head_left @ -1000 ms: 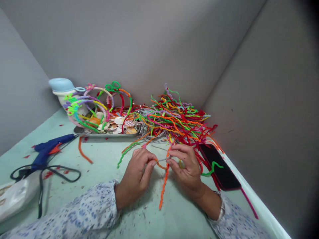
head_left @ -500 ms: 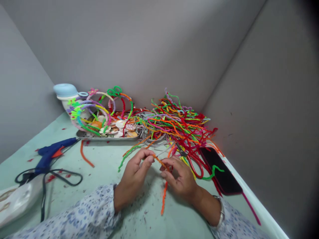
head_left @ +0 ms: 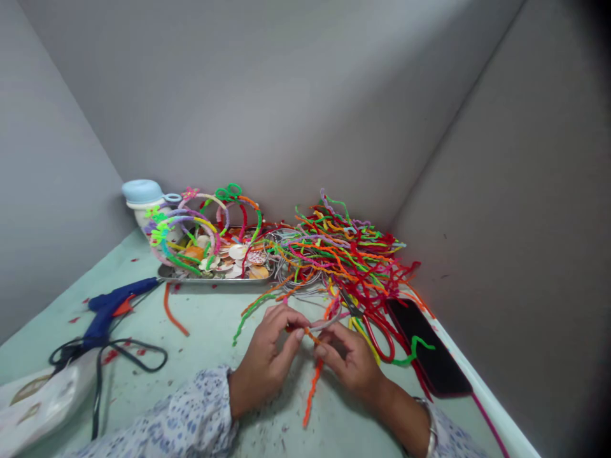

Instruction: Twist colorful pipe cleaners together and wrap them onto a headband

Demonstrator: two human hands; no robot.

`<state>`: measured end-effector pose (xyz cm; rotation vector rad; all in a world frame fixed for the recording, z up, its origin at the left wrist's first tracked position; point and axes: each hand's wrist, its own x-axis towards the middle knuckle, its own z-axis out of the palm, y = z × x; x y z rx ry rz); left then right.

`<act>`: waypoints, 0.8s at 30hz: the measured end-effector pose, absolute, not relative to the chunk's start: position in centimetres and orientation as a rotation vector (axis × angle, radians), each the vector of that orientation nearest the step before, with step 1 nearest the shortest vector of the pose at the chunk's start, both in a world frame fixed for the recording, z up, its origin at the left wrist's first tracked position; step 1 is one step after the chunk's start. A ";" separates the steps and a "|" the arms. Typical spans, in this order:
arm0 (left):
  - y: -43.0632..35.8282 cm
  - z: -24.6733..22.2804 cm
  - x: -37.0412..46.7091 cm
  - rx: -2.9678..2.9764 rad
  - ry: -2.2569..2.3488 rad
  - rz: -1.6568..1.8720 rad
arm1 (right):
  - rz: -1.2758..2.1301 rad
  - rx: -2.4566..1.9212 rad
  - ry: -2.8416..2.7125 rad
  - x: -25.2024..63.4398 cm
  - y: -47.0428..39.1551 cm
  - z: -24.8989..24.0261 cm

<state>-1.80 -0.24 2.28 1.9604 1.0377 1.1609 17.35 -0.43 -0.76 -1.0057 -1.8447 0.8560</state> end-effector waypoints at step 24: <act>1.0 1.2 -1.4 1.504 1.139 1.066 | 1.433 -0.927 -0.790 16.8 1.3 -0.1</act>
